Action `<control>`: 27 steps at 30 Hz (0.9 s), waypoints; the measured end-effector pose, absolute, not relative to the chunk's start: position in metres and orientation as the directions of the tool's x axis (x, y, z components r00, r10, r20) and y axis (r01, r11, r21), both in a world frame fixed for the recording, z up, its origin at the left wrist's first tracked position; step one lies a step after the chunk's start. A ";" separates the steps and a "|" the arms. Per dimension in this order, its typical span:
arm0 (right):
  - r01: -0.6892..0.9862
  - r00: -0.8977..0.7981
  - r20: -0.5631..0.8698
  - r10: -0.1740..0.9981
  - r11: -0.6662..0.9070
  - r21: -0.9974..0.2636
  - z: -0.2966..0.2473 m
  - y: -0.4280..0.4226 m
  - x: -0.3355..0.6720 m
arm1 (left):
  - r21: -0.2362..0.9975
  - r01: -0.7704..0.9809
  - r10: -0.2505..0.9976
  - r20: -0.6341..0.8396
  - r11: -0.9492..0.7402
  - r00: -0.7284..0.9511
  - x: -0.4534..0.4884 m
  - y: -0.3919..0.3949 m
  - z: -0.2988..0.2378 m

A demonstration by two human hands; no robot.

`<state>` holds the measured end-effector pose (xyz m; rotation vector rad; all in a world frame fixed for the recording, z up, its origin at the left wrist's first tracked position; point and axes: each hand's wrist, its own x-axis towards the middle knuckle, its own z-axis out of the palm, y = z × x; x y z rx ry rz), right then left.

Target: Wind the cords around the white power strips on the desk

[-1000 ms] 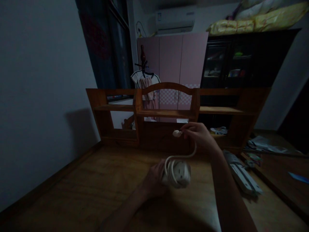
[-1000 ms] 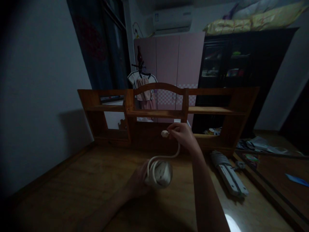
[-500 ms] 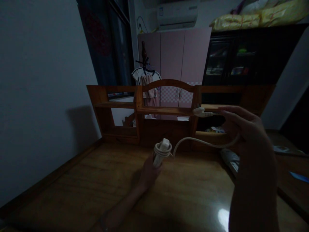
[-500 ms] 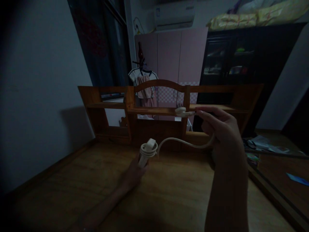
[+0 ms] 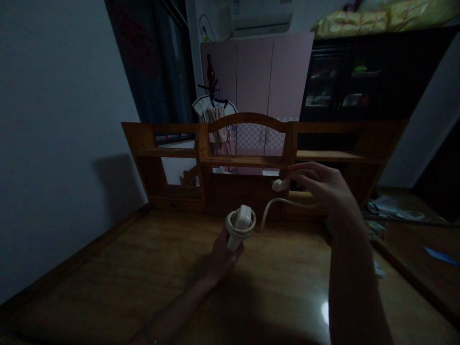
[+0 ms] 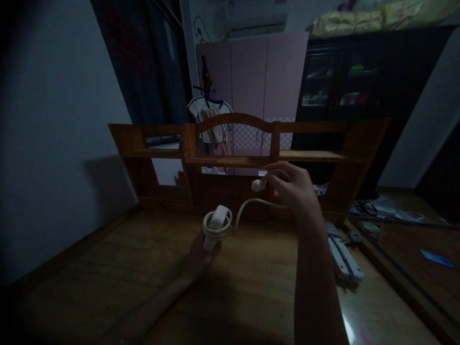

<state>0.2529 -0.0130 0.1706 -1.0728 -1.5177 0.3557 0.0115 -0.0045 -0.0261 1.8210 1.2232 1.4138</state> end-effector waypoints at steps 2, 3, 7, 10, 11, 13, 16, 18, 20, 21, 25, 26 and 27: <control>0.422 0.001 0.601 0.799 0.545 -0.725 0.169 -0.011 0.249 | 0.823 0.342 0.881 0.472 -0.454 0.034 0.012 -0.004 -0.028; 0.434 -0.069 0.577 0.814 0.545 -0.717 0.168 -0.011 0.247 | 0.828 0.346 0.887 0.461 -0.441 0.029 0.011 -0.002 -0.029; 0.540 -0.357 0.399 0.845 0.535 -0.649 0.158 -0.010 0.236 | 0.870 0.304 0.908 0.418 -0.389 -0.033 0.010 0.006 -0.037; 0.631 -0.469 0.358 0.807 0.590 -0.504 0.147 -0.006 0.224 | 0.901 0.245 0.901 0.403 -0.359 -0.162 0.007 0.014 -0.043; 0.648 -0.506 0.354 0.787 0.617 -0.446 0.143 -0.004 0.219 | 0.909 0.225 0.898 0.395 -0.351 -0.195 0.006 0.015 -0.045; 0.668 -0.572 0.323 0.754 0.657 -0.350 0.134 -0.001 0.207 | 0.919 0.180 0.895 0.386 -0.351 -0.224 0.005 0.017 -0.045; 0.720 -0.585 0.263 0.767 0.641 -0.267 0.125 0.001 0.188 | 0.923 0.115 0.896 0.384 -0.366 -0.225 0.005 0.017 -0.044; 0.773 -0.540 0.267 0.798 0.596 -0.218 0.121 0.001 0.178 | 0.921 0.111 0.893 0.389 -0.373 -0.226 0.006 0.016 -0.043; 0.821 -0.491 0.282 0.824 0.547 -0.167 0.119 0.002 0.171 | 0.910 0.140 0.886 0.412 -0.390 -0.214 0.006 0.015 -0.042; 0.840 -0.470 0.285 0.835 0.523 -0.147 0.118 0.003 0.170 | 0.900 0.165 0.881 0.430 -0.403 -0.197 0.005 0.013 -0.041; 0.852 -0.447 0.244 0.860 0.493 -0.177 0.116 0.013 0.180 | 0.837 0.293 0.855 0.508 -0.462 -0.101 0.004 0.004 -0.036; 0.840 -0.454 0.228 0.861 0.499 -0.212 0.116 0.016 0.185 | 0.820 0.315 0.849 0.523 -0.477 -0.074 0.005 0.002 -0.035; 0.825 -0.463 0.216 0.860 0.507 -0.250 0.116 0.020 0.191 | 0.808 0.328 0.845 0.533 -0.490 -0.050 0.005 -0.001 -0.033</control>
